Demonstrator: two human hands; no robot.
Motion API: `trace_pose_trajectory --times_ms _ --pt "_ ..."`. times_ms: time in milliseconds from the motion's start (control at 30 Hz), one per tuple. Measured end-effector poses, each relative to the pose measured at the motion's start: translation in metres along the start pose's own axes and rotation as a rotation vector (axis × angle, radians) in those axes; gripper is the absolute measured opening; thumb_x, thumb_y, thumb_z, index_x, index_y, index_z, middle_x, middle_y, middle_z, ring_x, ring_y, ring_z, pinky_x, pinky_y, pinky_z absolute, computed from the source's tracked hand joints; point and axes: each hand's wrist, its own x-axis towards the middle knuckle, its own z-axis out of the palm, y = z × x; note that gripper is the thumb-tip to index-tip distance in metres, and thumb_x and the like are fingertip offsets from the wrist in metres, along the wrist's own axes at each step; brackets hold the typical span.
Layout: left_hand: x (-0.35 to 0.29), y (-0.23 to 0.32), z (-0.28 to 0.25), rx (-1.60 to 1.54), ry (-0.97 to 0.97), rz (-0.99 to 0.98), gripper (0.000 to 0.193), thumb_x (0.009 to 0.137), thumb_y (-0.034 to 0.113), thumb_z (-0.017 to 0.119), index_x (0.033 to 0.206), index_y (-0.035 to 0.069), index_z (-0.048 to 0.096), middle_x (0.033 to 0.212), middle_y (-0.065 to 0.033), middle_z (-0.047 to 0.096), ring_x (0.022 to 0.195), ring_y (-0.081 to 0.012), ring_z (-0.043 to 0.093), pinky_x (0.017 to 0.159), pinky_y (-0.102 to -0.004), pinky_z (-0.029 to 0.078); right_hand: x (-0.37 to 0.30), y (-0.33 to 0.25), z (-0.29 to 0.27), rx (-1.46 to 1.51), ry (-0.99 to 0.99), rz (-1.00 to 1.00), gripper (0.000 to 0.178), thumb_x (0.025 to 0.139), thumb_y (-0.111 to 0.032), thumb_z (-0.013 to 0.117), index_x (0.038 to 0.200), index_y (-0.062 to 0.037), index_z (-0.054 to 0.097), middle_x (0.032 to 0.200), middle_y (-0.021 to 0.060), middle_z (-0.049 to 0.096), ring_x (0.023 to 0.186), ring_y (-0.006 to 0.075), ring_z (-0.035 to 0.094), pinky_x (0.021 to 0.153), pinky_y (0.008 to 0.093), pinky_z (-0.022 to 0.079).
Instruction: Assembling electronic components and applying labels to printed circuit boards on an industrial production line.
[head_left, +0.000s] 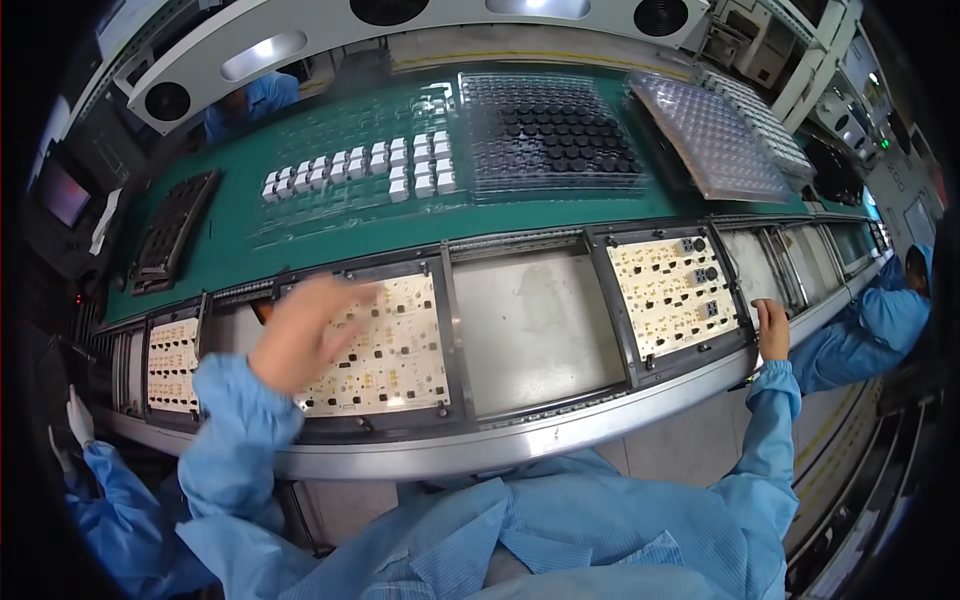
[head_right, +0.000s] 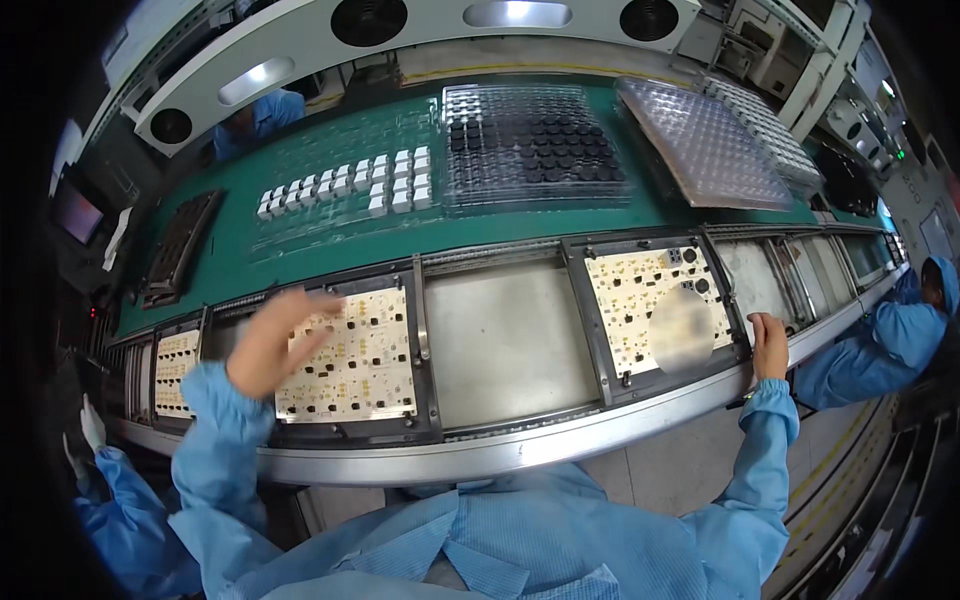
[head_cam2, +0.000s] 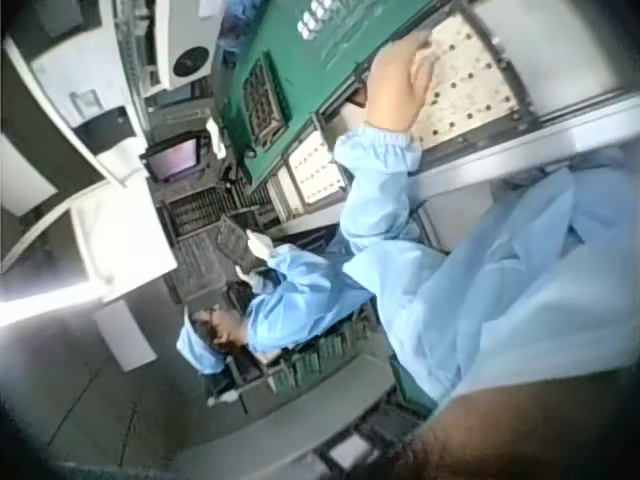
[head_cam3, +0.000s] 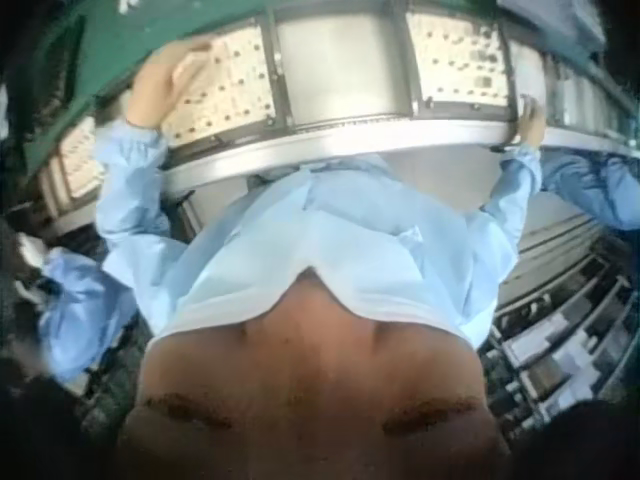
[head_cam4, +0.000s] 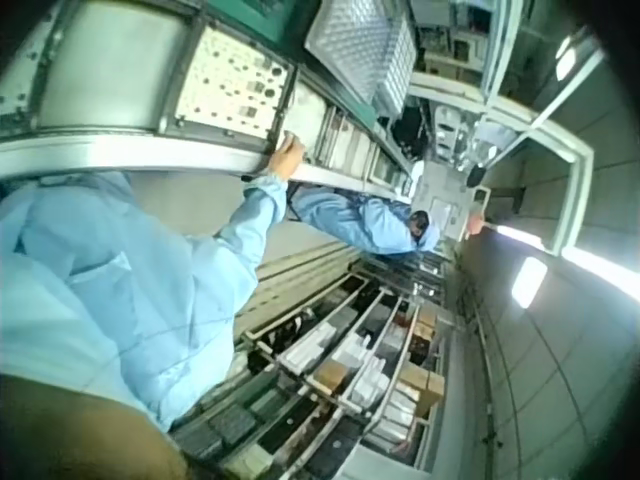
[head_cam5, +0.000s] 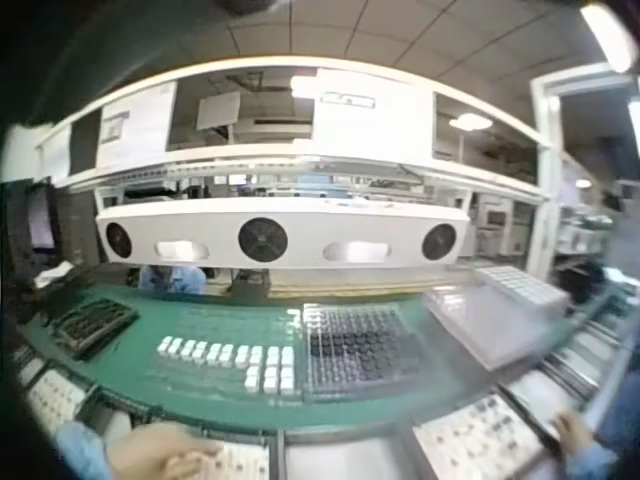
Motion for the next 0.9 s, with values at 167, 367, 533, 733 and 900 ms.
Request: trace_pose_trajectory --times_ms 167,367,533,733,900 --pt "0.090 -0.088 0.008 0.187 0.093 0.042 0.022 0.087 0.006 0.053 0.108 0.003 0.058 0.107 -0.0151 0.059 0.100 -0.0311 0.057 0.086 -0.0367 0.045 -0.029 -0.011 0.001 -0.075 0.070 0.032 0.025 0.092 -0.023 0.049 0.097 -0.0024 0.061 0.087 0.0179 0.058 0.084 0.0349 0.055 0.074 0.0394 0.043" --pt "0.151 -0.240 0.048 0.141 -0.071 0.055 0.030 0.074 -0.004 0.065 0.101 0.005 0.057 0.099 -0.0142 0.059 0.093 -0.0292 0.060 0.081 -0.0353 0.048 -0.011 -0.030 -0.005 -0.122 -0.186 0.035 0.027 0.091 -0.026 0.049 0.099 -0.0038 0.062 0.091 0.0159 0.060 0.087 0.0335 0.056 0.076 0.0380 0.045" --pt "0.188 -0.210 0.044 0.248 -0.075 -0.004 0.029 0.066 -0.008 0.064 0.090 0.005 0.055 0.087 -0.0123 0.058 0.079 -0.0278 0.059 0.071 -0.0346 0.049 -0.029 -0.045 -0.019 -0.135 -0.171 0.218 0.025 0.092 -0.027 0.048 0.101 -0.0096 0.063 0.089 0.0155 0.055 0.087 0.0336 0.055 0.076 0.0384 0.044" --pt "0.194 -0.234 0.040 0.174 -0.096 -0.130 0.035 0.059 -0.007 0.065 0.090 0.006 0.058 0.080 -0.0110 0.058 0.078 -0.0253 0.059 0.070 -0.0341 0.048 -0.025 -0.048 -0.016 -0.089 -0.096 0.203 0.025 0.092 -0.027 0.048 0.103 -0.0104 0.063 0.091 0.0138 0.056 0.090 0.0310 0.055 0.078 0.0362 0.044" --pt "0.152 -0.289 0.044 0.071 0.069 -0.057 0.033 0.065 -0.005 0.063 0.096 0.004 0.056 0.090 -0.0121 0.060 0.086 -0.0272 0.060 0.076 -0.0352 0.049 -0.016 -0.029 0.004 -0.239 0.007 -0.020 0.023 0.092 -0.021 0.048 0.104 -0.0066 0.061 0.100 0.0135 0.059 0.093 0.0302 0.056 0.082 0.0377 0.044"
